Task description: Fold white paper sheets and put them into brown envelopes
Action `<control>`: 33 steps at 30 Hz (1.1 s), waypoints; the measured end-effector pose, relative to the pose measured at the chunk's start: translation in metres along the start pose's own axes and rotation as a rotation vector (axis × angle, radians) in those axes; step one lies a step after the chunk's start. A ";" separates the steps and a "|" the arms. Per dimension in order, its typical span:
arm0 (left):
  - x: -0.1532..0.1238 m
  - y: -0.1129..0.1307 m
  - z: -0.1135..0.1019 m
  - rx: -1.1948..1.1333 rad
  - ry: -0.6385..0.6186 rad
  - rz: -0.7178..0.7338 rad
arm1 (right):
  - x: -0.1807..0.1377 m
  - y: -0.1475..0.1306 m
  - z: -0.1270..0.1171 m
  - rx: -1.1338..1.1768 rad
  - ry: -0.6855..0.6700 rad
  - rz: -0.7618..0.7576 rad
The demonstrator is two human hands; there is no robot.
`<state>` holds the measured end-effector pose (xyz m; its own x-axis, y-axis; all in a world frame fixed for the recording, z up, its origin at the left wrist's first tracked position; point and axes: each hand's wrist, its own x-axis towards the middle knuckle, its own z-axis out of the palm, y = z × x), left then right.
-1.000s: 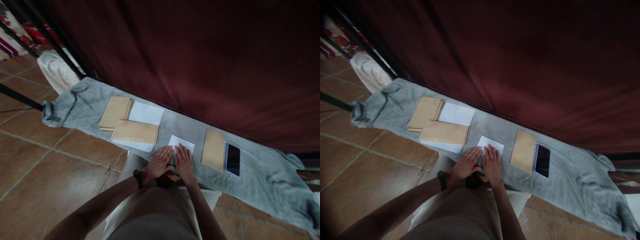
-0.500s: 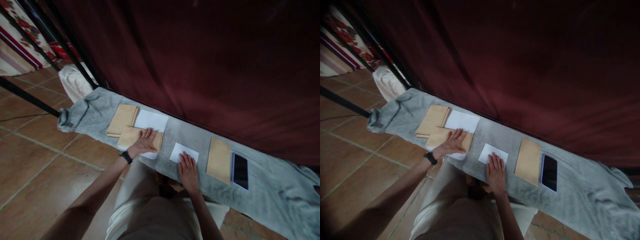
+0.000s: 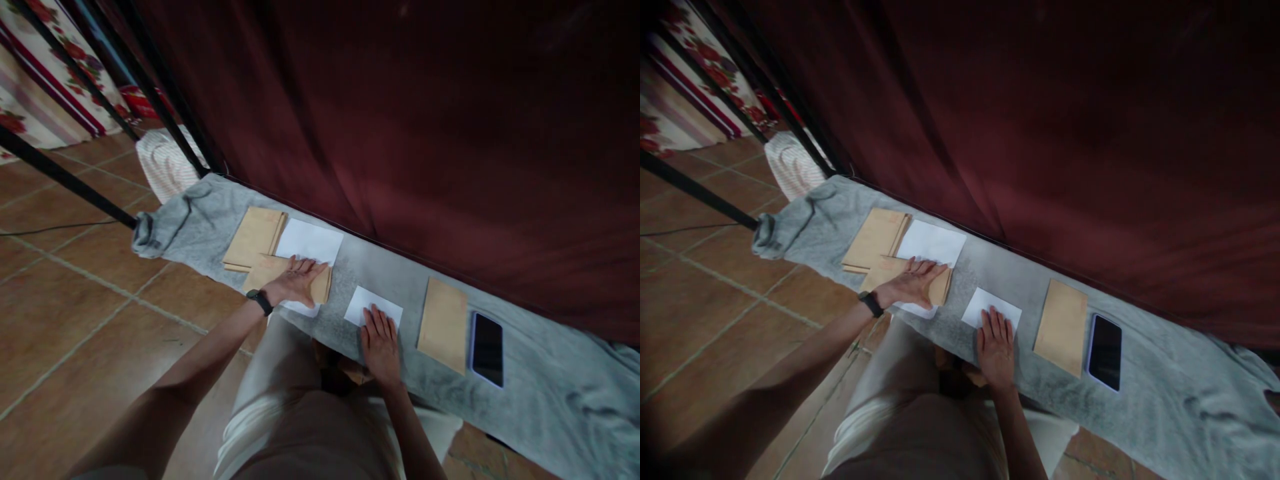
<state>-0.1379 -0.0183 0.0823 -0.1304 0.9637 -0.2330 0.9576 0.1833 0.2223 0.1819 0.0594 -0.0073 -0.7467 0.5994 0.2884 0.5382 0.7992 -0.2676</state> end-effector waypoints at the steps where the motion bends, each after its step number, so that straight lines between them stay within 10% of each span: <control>1: -0.002 0.002 -0.001 -0.001 0.036 0.007 | 0.000 0.000 -0.001 0.027 -0.002 0.010; 16: -0.024 0.055 0.010 -0.013 0.363 0.235 | 0.094 -0.058 -0.011 1.358 -0.181 0.723; 33: -0.020 0.053 0.023 -0.032 0.240 0.266 | 0.079 -0.045 -0.006 1.087 -0.066 0.535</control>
<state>-0.0781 -0.0322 0.0766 0.0621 0.9960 0.0649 0.9581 -0.0777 0.2757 0.1009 0.0714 0.0328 -0.5658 0.8136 -0.1338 0.1999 -0.0220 -0.9796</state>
